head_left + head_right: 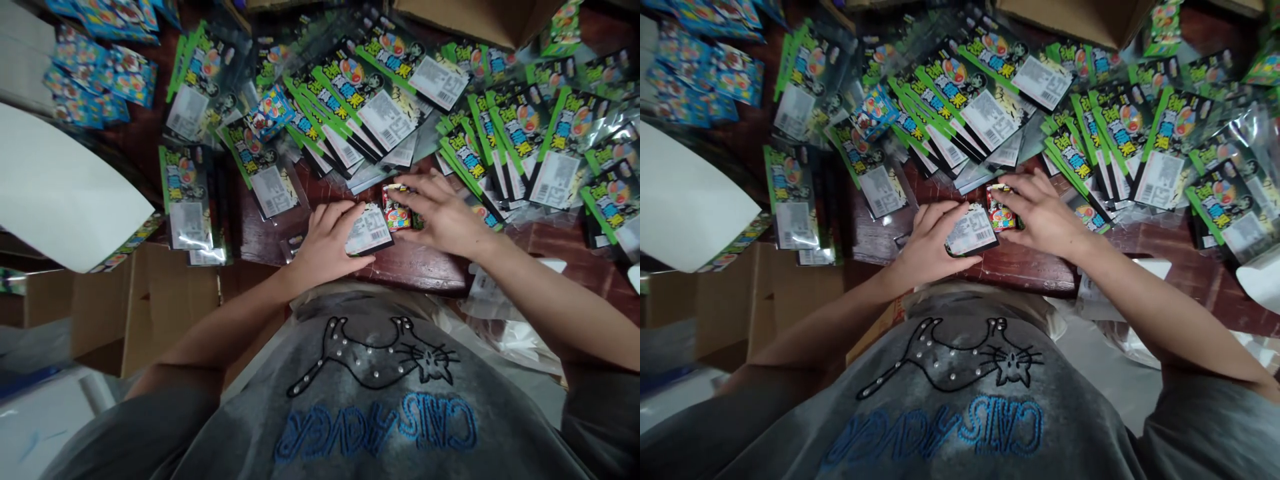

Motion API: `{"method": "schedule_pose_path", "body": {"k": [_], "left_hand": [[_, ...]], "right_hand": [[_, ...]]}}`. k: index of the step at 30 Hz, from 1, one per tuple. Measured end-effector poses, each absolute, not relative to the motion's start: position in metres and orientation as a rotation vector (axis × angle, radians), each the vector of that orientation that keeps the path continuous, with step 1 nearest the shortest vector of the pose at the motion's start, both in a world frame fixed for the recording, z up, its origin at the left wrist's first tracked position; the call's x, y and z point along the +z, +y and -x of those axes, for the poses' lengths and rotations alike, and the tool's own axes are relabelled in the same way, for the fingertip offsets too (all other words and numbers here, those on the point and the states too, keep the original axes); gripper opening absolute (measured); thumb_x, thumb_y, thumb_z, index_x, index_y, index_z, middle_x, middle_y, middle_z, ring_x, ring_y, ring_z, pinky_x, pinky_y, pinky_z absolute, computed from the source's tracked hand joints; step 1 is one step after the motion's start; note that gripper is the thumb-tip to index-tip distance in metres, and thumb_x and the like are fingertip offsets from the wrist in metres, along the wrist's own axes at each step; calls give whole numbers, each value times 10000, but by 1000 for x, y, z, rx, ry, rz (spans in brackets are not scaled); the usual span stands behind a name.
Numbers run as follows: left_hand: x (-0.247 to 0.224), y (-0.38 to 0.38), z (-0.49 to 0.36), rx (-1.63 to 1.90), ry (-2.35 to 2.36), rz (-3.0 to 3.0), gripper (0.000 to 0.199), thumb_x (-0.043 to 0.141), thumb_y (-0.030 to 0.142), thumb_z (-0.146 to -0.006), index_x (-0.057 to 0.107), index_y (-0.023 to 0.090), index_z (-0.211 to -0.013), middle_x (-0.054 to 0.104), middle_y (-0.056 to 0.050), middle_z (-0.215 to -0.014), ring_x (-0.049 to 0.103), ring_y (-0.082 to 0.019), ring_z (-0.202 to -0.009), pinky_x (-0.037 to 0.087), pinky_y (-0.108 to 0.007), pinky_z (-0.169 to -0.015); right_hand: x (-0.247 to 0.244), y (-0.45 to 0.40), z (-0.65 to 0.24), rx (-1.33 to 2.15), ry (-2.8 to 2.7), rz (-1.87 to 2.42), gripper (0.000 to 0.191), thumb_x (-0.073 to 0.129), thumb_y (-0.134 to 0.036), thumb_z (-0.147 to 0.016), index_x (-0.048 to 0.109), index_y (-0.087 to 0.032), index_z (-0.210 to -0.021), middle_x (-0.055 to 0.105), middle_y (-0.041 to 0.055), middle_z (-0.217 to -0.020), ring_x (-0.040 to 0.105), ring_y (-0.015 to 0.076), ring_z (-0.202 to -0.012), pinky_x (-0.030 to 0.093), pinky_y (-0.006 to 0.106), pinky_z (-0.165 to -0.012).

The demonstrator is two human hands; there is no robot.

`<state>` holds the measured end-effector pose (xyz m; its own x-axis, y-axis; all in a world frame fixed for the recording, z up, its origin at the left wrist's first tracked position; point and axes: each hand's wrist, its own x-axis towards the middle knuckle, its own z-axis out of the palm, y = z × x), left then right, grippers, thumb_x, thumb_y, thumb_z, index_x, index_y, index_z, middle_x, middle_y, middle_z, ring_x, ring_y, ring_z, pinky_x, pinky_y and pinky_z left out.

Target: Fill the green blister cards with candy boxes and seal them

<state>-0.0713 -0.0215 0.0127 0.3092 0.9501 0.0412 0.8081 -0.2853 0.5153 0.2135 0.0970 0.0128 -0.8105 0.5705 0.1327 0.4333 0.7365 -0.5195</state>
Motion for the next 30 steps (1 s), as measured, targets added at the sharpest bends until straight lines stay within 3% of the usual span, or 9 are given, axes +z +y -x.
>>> {"method": "schedule_pose_path", "body": {"k": [4,8,10,12,14,16,18,24,30], "left_hand": [[8,-21,73,471,1597,-2204,975,912,411,-799,433,188,-1619,551,-178,-1519,523,-400,-1358,406,-574,-1194],[6,-20,73,408,1440,-2279,1023,917,434,-780,419,176,-1636,570,-180,-1498,532,-393,-1325,419,-561,-1180],[7,-19,73,397,1418,-2306,1004,914,428,-778,442,152,-1620,580,-191,-1487,535,-394,-1308,431,-548,-1165],[8,-18,73,390,1429,-2318,982,907,428,-782,459,146,-1609,581,-197,-1490,533,-400,-1305,432,-550,-1161],[9,-18,74,374,1431,-2313,988,901,443,-784,454,160,-1618,579,-194,-1496,527,-406,-1310,425,-561,-1163],[9,-16,73,365,1415,-2307,1002,903,460,-782,446,175,-1627,578,-188,-1499,524,-406,-1312,420,-565,-1164],[9,-15,71,372,1398,-2304,1000,907,460,-779,451,180,-1623,576,-182,-1497,528,-397,-1308,423,-553,-1161],[11,-14,56,439,1560,-2280,950,865,419,-827,420,183,-1632,558,-187,-1523,538,-405,-1334,414,-548,-1144],[14,-16,41,481,1564,-2299,937,859,406,-834,414,146,-1616,567,-215,-1511,561,-407,-1378,419,-514,-1118]], "right_hand": [[10,76,-213,813,-2742,668,775,708,-395,-998,416,-226,-1696,427,198,-1740,450,411,-1589,263,771,-1310],[4,71,-214,961,-2798,491,892,659,-343,-1032,176,-238,-1775,317,198,-1798,367,367,-1651,252,718,-1340],[3,72,-217,1005,-2773,471,1013,679,-435,-1030,32,-242,-1785,232,207,-1824,297,353,-1684,242,690,-1353],[4,76,-224,982,-2751,531,1172,740,-608,-957,-13,-260,-1784,148,205,-1845,216,395,-1703,201,717,-1353],[7,81,-233,909,-2751,625,1241,777,-729,-864,75,-287,-1787,240,197,-1826,242,458,-1681,136,778,-1336],[10,86,-241,852,-2770,689,1128,768,-722,-877,217,-303,-1767,469,187,-1711,384,469,-1603,114,809,-1320],[12,89,-241,843,-2776,689,972,738,-666,-929,332,-292,-1729,607,172,-1578,495,440,-1515,172,793,-1313],[22,91,-225,761,-2707,690,842,723,-671,-937,509,-231,-1623,652,179,-1489,536,424,-1456,323,724,-1275],[29,102,-235,800,-2761,615,808,768,-630,-904,541,-278,-1594,649,147,-1459,539,414,-1426,279,742,-1288]]}}
